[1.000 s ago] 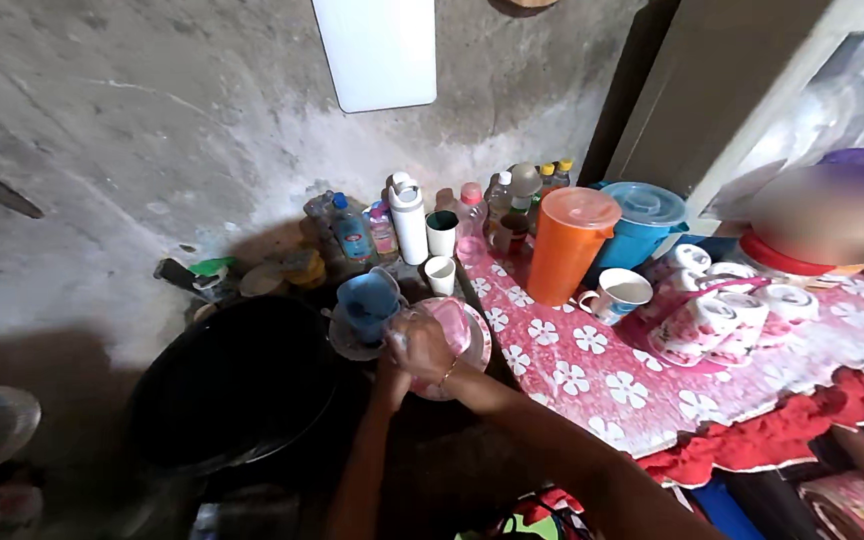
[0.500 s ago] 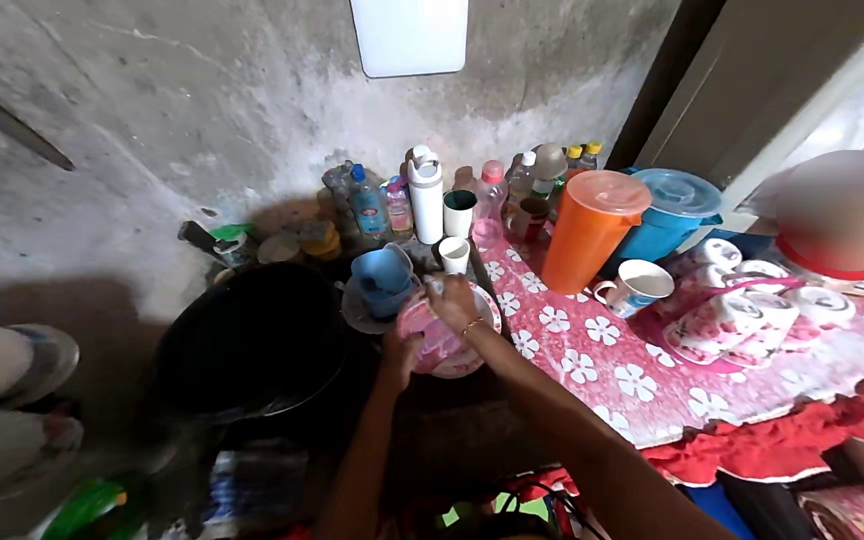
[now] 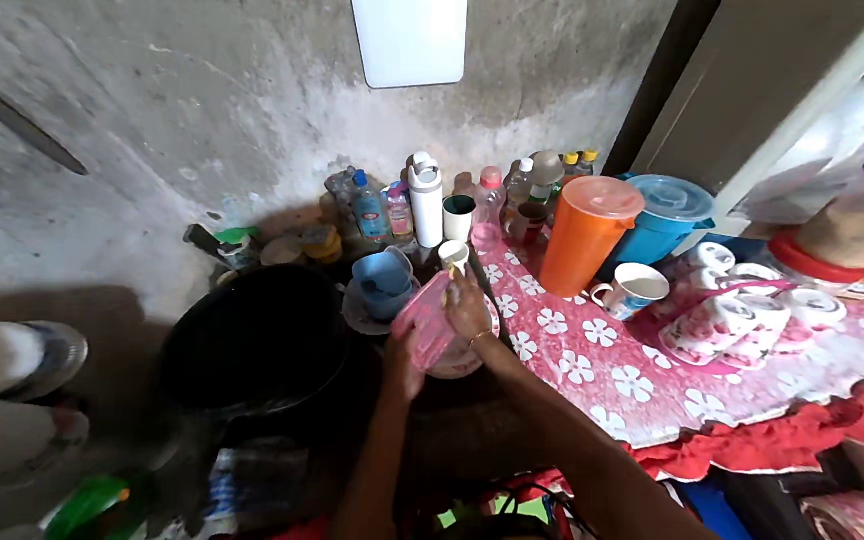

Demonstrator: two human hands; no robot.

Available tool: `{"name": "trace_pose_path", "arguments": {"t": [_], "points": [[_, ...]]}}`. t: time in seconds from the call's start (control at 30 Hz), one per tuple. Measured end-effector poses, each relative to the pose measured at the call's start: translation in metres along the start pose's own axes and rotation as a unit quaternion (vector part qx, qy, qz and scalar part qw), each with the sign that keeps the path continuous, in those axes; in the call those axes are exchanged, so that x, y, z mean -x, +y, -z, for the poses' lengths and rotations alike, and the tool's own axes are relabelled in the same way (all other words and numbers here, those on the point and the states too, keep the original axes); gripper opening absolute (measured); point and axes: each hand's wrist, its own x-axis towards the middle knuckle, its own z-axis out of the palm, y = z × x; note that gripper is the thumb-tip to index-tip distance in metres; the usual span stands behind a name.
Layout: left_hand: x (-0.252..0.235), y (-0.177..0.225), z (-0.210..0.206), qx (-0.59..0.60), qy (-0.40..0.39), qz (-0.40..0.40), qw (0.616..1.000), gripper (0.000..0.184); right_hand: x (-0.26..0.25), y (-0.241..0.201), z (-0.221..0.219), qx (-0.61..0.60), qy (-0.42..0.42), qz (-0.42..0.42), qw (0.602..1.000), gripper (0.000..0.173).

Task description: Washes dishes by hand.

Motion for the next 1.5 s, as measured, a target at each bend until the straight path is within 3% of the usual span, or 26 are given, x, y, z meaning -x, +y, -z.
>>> {"name": "trace_pose_path", "arguments": {"t": [0.1, 0.23, 0.27, 0.33, 0.4, 0.47, 0.53, 0.67, 0.77, 0.83, 0.9, 0.97, 1.03, 1.13, 1.23, 1.3, 1.37, 1.43, 1.47, 1.5], "points": [[0.001, -0.002, 0.001, -0.035, -0.014, 0.011, 0.999, 0.042, 0.002, -0.008, 0.008, -0.033, 0.041, 0.035, 0.998, 0.043], [-0.003, -0.005, 0.001, -0.079, -0.079, -0.018, 0.994, 0.055, 0.03, -0.035, -0.009, -0.08, 0.07, 0.26, 0.96, 0.026], [-0.004, -0.004, 0.002, -0.097, -0.084, -0.023, 0.992, 0.056, 0.029, -0.036, -0.012, -0.091, 0.072, 0.278, 0.954, 0.023], [-0.007, -0.001, 0.006, -0.122, -0.08, -0.027, 0.989, 0.054, 0.017, -0.03, -0.001, -0.058, 0.027, 0.206, 0.977, 0.026], [-0.005, 0.0, 0.011, -0.137, -0.067, -0.031, 0.988, 0.049, -0.005, -0.015, 0.013, -0.024, -0.012, 0.076, 0.997, 0.033], [-0.006, -0.005, 0.016, -0.138, -0.062, -0.045, 0.987, 0.045, -0.023, -0.002, 0.024, -0.068, -0.029, -0.07, 0.995, 0.04], [-0.011, -0.008, 0.021, -0.138, -0.081, -0.052, 0.986, 0.042, -0.029, 0.001, 0.03, -0.065, -0.043, -0.134, 0.988, 0.044], [-0.034, -0.002, 0.034, -0.215, -0.221, -0.04, 0.951, 0.039, -0.025, -0.014, 0.042, 0.059, -0.075, -0.052, 0.994, 0.04], [-0.042, 0.001, 0.016, -0.254, -0.203, -0.02, 0.946, 0.037, -0.013, -0.033, 0.033, 0.116, -0.077, 0.125, 0.982, 0.033], [-0.046, -0.004, 0.003, -0.227, -0.167, -0.061, 0.958, 0.04, -0.011, -0.032, 0.021, 0.082, -0.006, 0.204, 0.976, 0.028], [-0.05, -0.011, -0.002, -0.184, -0.145, -0.091, 0.968, 0.041, -0.015, -0.028, 0.017, 0.007, 0.041, 0.145, 0.989, 0.027], [-0.05, -0.016, -0.006, -0.122, -0.103, -0.096, 0.983, 0.041, -0.019, -0.029, 0.018, -0.071, 0.036, 0.005, 0.997, 0.034], [-0.047, -0.011, -0.014, -0.053, -0.039, -0.086, 0.994, 0.037, -0.014, -0.026, 0.016, -0.093, -0.013, -0.091, 0.991, 0.043], [-0.059, -0.003, -0.008, -0.039, 0.026, -0.104, 0.993, 0.034, 0.008, -0.015, 0.012, -0.117, -0.09, -0.122, 0.981, 0.046], [-0.08, -0.006, 0.001, -0.091, 0.108, -0.147, 0.979, 0.036, 0.018, -0.005, 0.012, -0.144, -0.104, -0.084, 0.981, 0.038], [-0.086, -0.007, 0.0, -0.078, 0.128, -0.138, 0.979, 0.044, 0.022, -0.01, 0.023, -0.088, -0.078, -0.036, 0.992, 0.039], [-0.075, 0.007, -0.006, -0.001, 0.065, -0.044, 0.997, 0.058, 0.028, -0.006, 0.025, -0.025, -0.01, 0.061, 0.998, 0.035], [-0.065, 0.023, -0.012, 0.082, 0.032, 0.029, 0.996, 0.071, 0.031, 0.015, 0.019, 0.017, 0.081, 0.202, 0.976, 0.025], [-0.061, 0.028, -0.01, 0.113, 0.019, 0.045, 0.992, 0.071, 0.032, 0.027, 0.017, 0.033, 0.099, 0.256, 0.961, 0.023], [-0.06, 0.027, -0.005, 0.122, 0.006, 0.044, 0.991, 0.059, 0.033, 0.038, 0.018, 0.05, 0.094, 0.291, 0.951, 0.023]]}}
